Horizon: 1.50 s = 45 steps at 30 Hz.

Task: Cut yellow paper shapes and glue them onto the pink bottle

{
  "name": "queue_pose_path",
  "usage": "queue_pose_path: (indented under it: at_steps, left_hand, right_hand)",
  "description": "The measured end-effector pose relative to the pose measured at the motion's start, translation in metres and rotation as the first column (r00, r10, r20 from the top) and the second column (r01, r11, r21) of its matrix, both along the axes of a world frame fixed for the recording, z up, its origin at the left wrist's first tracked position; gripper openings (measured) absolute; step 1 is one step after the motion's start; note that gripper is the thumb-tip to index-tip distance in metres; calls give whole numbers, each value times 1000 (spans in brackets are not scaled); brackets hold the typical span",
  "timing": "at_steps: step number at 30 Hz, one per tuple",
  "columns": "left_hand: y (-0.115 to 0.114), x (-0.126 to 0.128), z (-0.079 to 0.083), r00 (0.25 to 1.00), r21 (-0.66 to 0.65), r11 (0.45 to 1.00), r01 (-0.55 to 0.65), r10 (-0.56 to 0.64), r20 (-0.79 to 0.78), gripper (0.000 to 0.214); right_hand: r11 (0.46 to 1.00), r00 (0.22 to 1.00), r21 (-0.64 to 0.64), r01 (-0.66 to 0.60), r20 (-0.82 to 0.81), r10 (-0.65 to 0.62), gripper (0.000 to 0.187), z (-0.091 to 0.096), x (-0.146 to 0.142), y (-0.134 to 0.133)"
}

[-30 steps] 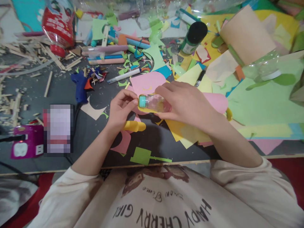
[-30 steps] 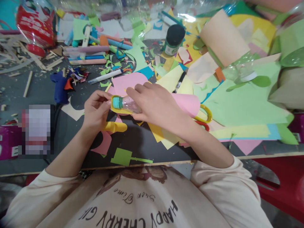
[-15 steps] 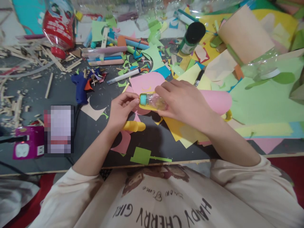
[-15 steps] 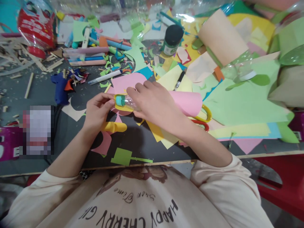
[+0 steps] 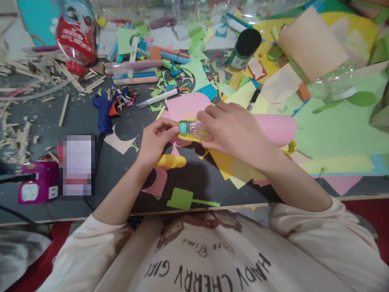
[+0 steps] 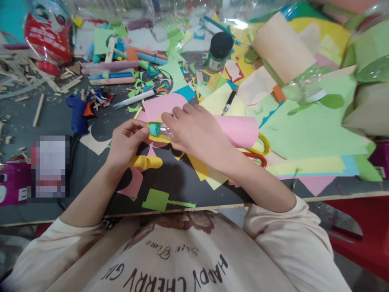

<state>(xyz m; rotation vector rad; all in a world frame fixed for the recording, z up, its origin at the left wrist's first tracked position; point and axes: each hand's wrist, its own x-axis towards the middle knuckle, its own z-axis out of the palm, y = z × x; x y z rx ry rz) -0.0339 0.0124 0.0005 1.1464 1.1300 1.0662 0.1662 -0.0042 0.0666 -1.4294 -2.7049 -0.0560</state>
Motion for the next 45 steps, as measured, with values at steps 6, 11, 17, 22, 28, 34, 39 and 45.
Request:
queue_pose_path:
  at_steps: [6,11,17,22,28,34,39,45]
  left_hand:
    - [1,0,1,996,-32,999,31,-29,82,35]
    - [1,0,2,995,-37,998,43,-39,92,38]
    - [2,0,1,996,-43,998,45,-42,74,38]
    - [2,-1,1,997,-33,998,50,-48,61,35]
    - [2,-1,0,997,-28,998,60,-58,55,30]
    - [2,-2,2,995,-36,996,82,-80,59,32]
    - [2,-3,6,993,-57,994,94,-90,73,33]
    - [2,-2,7,988,-77,991,111,-102,119,31]
  right_hand:
    - [1000,999,8,-13,35,13,33,2,0,0]
    - [1000,1000,2,-10,14,10,30,0,1,2]
    - [1000,1000,-15,-13,-11,13,27,0,1,2]
    - [999,1000,-35,-9,-2,9,24,1,1,2]
    - [999,1000,-45,-18,-7,18,25,2,0,3]
    - [999,999,-28,-38,28,39,25,5,0,3]
    - [996,996,18,-82,47,81,30,3,0,1]
    - [996,995,26,-89,44,88,30,2,0,-1]
